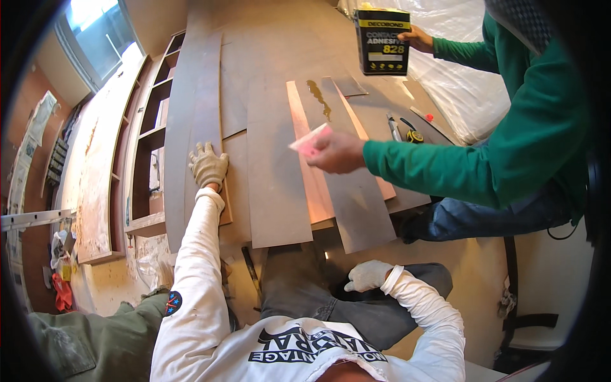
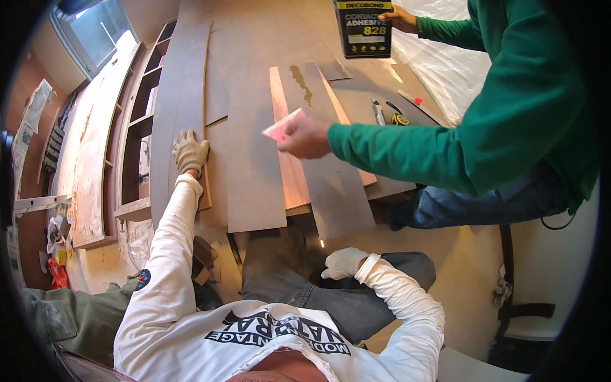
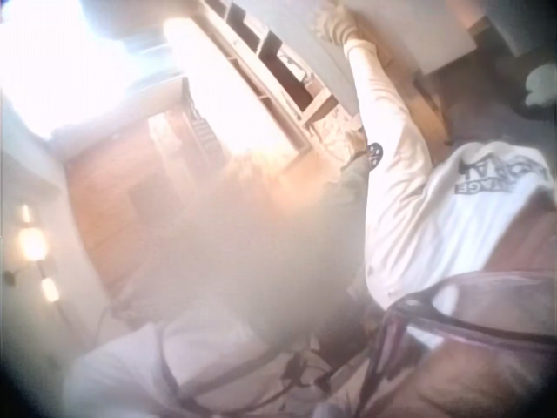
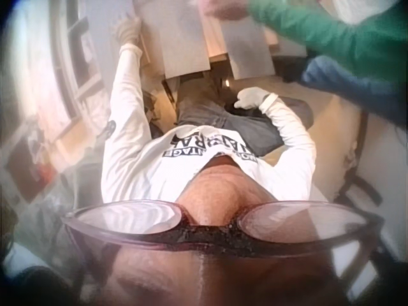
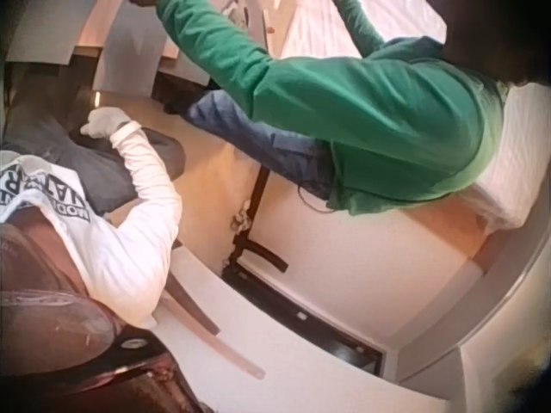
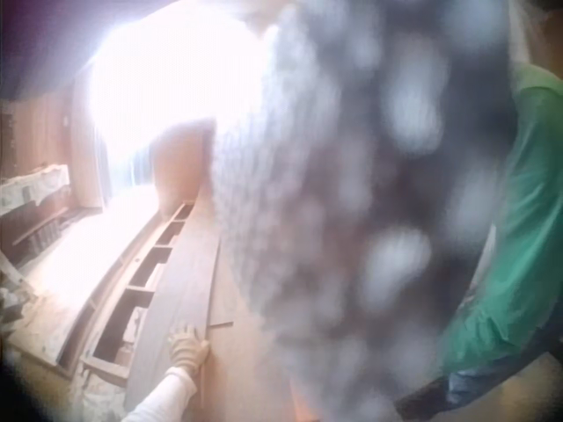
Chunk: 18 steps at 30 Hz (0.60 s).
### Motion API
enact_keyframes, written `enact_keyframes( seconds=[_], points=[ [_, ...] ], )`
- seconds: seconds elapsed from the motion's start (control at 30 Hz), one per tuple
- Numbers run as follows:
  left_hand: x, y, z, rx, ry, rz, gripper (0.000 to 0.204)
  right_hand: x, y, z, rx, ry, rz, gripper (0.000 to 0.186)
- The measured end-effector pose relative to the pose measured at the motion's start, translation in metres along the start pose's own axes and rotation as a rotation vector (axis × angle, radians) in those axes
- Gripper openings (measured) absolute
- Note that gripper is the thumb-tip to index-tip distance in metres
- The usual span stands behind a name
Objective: The person measures a wooden panel using a tape measure, cuts a strip of veneer with a utility knife, and then works with an assistant to apply liquid adhesive and spread it across the surface of the panel using a plastic spreader.
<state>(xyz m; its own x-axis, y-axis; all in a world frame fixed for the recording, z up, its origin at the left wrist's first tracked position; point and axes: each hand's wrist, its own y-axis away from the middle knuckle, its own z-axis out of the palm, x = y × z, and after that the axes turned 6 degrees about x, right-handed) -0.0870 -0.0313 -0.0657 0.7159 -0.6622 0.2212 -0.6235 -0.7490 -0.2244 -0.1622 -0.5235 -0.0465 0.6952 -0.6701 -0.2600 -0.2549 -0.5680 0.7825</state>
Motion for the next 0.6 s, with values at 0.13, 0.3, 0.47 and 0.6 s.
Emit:
enact_keyframes(
  seconds=[0.13,0.3,0.47,0.6],
  points=[
    [-0.001,-0.001,0.002,-0.011,-0.008,-0.011,0.072,-0.001,0.003,0.005,0.002,0.020,-0.011,0.055],
    [-0.001,0.002,0.001,-0.024,-0.025,-0.014,0.071,-0.001,0.004,0.010,0.000,0.042,0.001,0.055],
    [0.004,0.002,-0.002,-0.043,-0.049,-0.019,0.070,-0.004,0.007,0.003,-0.017,0.025,0.016,0.051],
    [0.005,0.003,-0.009,-0.064,-0.040,-0.038,0.071,-0.008,0.006,-0.002,-0.028,0.018,0.026,0.052]
  ],
)
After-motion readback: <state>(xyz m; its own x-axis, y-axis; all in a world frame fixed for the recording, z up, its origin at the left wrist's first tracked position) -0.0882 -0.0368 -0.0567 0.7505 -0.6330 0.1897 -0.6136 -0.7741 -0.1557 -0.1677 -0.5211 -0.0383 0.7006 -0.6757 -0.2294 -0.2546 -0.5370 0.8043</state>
